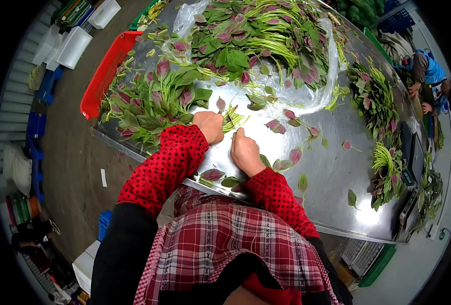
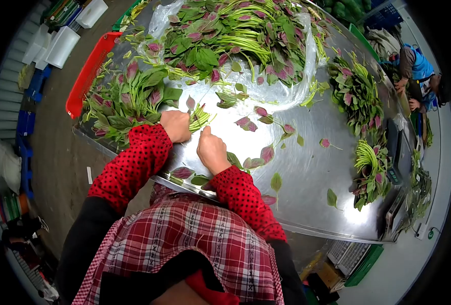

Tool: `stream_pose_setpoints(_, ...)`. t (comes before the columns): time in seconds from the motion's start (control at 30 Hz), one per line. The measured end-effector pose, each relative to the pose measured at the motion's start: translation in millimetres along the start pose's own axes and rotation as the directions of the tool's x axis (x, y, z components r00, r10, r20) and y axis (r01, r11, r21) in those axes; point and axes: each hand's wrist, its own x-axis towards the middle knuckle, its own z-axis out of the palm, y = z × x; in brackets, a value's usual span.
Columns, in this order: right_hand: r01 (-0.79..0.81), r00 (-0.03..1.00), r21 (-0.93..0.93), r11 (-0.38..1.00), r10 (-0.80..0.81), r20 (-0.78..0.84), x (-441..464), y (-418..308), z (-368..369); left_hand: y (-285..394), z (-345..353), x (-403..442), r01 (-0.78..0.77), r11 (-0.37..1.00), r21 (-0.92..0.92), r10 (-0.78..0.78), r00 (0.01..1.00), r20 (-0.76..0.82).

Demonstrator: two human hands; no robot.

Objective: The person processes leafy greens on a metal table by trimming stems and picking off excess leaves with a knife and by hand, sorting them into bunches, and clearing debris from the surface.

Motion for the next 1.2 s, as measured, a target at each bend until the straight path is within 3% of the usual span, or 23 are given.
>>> stream_pose_setpoints(0.23, -0.035, 0.979, 0.01, 0.999, 0.033, 0.203, 29.9, 8.4, 3.4, -4.3, 19.9, 1.3, -0.079, 0.997, 0.012, 0.079, 0.968, -0.238)
stream_pose_setpoints(0.27, -0.056, 0.973, -0.003, 0.998, 0.055, 0.222, 24.2, 9.5, 3.6, -3.9, 15.9, 0.3, -0.075, 0.997, -0.004, 0.073, 0.982, -0.172)
stream_pose_setpoints(0.33, -0.171, 0.958, -0.012, 0.985, 0.169, 0.232, -13.3, 15.4, 4.5, -9.5, 21.7, 5.9, -0.02, 0.998, -0.053, 0.01, 0.982, -0.19)
stream_pose_setpoints(0.37, -0.145, 0.969, -0.006, 0.989, 0.143, 0.203, -28.8, 21.4, 6.1, -11.8, 15.1, 11.0, -0.018, 0.999, -0.049, 0.007, 0.976, -0.216)
stream_pose_setpoints(0.47, -0.087, 0.984, 0.06, 0.994, 0.077, 0.161, -46.5, 28.3, 5.9, -8.1, 0.6, 5.7, 0.012, 0.997, -0.072, -0.021, 0.993, -0.119)
stream_pose_setpoints(0.53, -0.057, 0.997, 0.142, 0.988, 0.048, 0.061, -38.6, 31.3, -6.2, -12.5, -24.6, 1.1, 0.072, 0.99, -0.12, -0.059, 0.992, 0.11)
stream_pose_setpoints(0.57, -0.086, 0.996, 0.119, 0.989, 0.088, -0.007, -33.6, 19.0, -21.7, -12.8, -38.9, -2.9, 0.127, 0.966, -0.224, -0.096, 0.985, 0.146)
stream_pose_setpoints(0.6, -0.038, 0.994, 0.18, 0.983, 0.056, -0.096, -30.7, 3.7, -40.2, -12.7, -53.3, -9.3, 0.124, 0.971, -0.206, -0.094, 0.984, 0.149)
stream_pose_setpoints(0.67, 0.164, 0.931, 0.274, 0.948, -0.057, -0.36, -22.8, -27.0, -61.3, -13.4, -78.8, -16.4, 0.185, 0.751, -0.634, -0.032, 0.969, 0.245)
stream_pose_setpoints(0.7, 0.172, 0.921, 0.294, 0.94, -0.047, -0.386, -20.3, -37.9, -67.5, -16.0, -81.6, -15.1, 0.197, 0.659, -0.726, 0.036, 0.956, 0.292)
stream_pose_setpoints(0.73, 0.18, 0.911, 0.316, 0.931, -0.036, -0.411, -17.2, -47.4, -70.0, -7.5, -93.9, -27.7, 0.229, 0.563, -0.794, 0.009, 0.959, 0.283)
stream_pose_setpoints(0.77, 0.03, 0.98, 0.167, 0.986, 0.004, -0.199, -11.4, -41.9, -50.3, -1.6, -97.8, -33.8, 0.234, 0.546, -0.804, -0.045, 0.967, 0.251)
stream_pose_setpoints(0.8, 0.021, 0.999, 0.082, 0.996, -0.018, -0.041, -9.0, -22.2, -23.1, 2.4, -97.5, -42.4, 0.246, 0.53, -0.812, -0.097, 0.968, 0.231)
stream_pose_setpoints(0.87, 0.092, 0.995, 0.095, 0.991, -0.095, 0.034, -26.0, 5.0, 20.9, -4.0, -108.1, -52.9, 0.124, 0.266, -0.956, 0.236, 0.953, 0.189)
stream_pose_setpoints(0.93, 0.05, 0.997, 0.208, 0.977, -0.061, 0.044, -25.1, -2.9, 1.5, -15.7, -104.1, -55.5, 0.144, 0.222, -0.964, 0.167, 0.969, 0.183)
stream_pose_setpoints(1.0, -0.017, 0.999, 0.368, 0.93, 0.001, 0.045, -32.7, -4.2, -30.7, -26.3, -107.4, -54.8, -0.053, 0.207, -0.977, 0.215, 0.977, -0.008)
stream_pose_setpoints(1.07, -0.017, 0.995, 0.454, 0.891, 0.061, -0.083, -52.2, 25.3, -48.6, -13.0, -137.9, -81.9, -0.034, 0.033, -0.999, 0.097, 0.995, -0.031)
stream_pose_setpoints(1.13, -0.048, 0.92, 0.38, 0.924, 0.189, -0.344, -82.4, 64.9, -76.3, -17.3, -153.0, -90.3, -0.041, -0.202, -0.979, 0.18, 0.981, -0.078)
stream_pose_setpoints(1.17, -0.162, 0.87, 0.374, 0.913, 0.311, -0.382, -96.4, 95.5, -90.1, -21.0, -146.1, -82.8, -0.038, -0.413, -0.91, 0.23, 0.962, -0.145)
stream_pose_setpoints(1.2, -0.268, 0.804, 0.376, 0.887, 0.421, -0.42, -109.3, 127.7, -102.2, -12.3, -139.2, -75.9, -0.033, -0.421, -0.907, 0.238, 0.96, -0.146)
